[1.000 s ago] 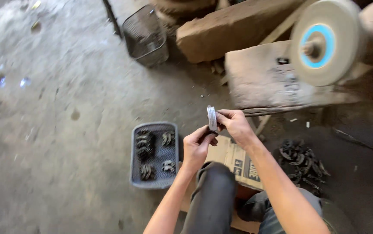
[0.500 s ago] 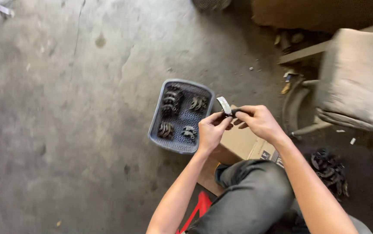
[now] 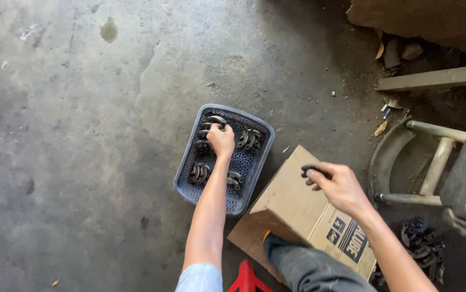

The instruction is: Grind metal motorcycle brake shoes using a bench grinder to smooth the edges or surfaces.

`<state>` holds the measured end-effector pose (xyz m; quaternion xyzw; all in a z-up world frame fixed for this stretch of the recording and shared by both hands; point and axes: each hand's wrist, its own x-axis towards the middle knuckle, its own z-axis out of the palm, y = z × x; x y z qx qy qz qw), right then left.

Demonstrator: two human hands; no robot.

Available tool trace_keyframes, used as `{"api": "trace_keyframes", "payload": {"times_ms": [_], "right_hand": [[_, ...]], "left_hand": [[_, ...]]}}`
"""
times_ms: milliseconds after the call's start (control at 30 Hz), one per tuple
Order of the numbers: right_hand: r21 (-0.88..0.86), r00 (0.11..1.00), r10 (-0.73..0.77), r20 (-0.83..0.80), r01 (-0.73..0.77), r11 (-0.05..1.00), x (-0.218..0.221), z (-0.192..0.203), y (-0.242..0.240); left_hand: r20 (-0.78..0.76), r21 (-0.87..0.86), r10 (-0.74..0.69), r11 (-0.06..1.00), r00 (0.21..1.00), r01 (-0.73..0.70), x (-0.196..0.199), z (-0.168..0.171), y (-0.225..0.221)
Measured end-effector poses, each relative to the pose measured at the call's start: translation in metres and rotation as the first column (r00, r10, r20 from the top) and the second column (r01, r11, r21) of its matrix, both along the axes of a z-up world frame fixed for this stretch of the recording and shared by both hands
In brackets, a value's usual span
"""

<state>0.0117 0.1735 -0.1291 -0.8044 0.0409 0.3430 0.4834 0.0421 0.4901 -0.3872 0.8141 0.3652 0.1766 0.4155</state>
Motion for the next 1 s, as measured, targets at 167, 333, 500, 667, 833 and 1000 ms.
{"api": "trace_keyframes", "payload": {"times_ms": [167,333,500,667,833,1000], "right_hand": [[-0.022,0.998,-0.028,-0.052,0.026,0.999,0.007,-0.003,-0.005],[-0.005,0.998,-0.060,-0.038,0.060,0.998,0.008,-0.005,-0.007],[0.059,0.997,-0.074,0.015,0.073,0.996,0.007,0.018,0.004],[0.111,0.988,-0.138,0.072,0.130,0.985,-0.010,0.048,0.002],[0.033,0.941,-0.247,0.231,0.246,0.969,-0.055,0.094,-0.049],[-0.252,0.966,-0.052,0.251,0.118,0.961,-0.116,0.109,-0.187]], "left_hand": [[-0.180,0.054,0.070,0.997,0.981,-0.062,0.022,-0.009,0.011],[-0.341,0.059,0.052,0.998,0.939,-0.034,0.017,-0.001,0.016],[-0.146,0.074,-0.074,0.994,0.987,0.085,-0.002,0.043,0.011],[0.148,-0.158,-0.382,0.901,0.912,0.403,-0.037,0.205,-0.076],[0.337,-0.202,-0.771,0.502,0.541,0.841,-0.082,0.342,-0.180],[0.308,-0.009,-0.950,0.047,0.047,0.999,-0.121,0.419,-0.304]]}}
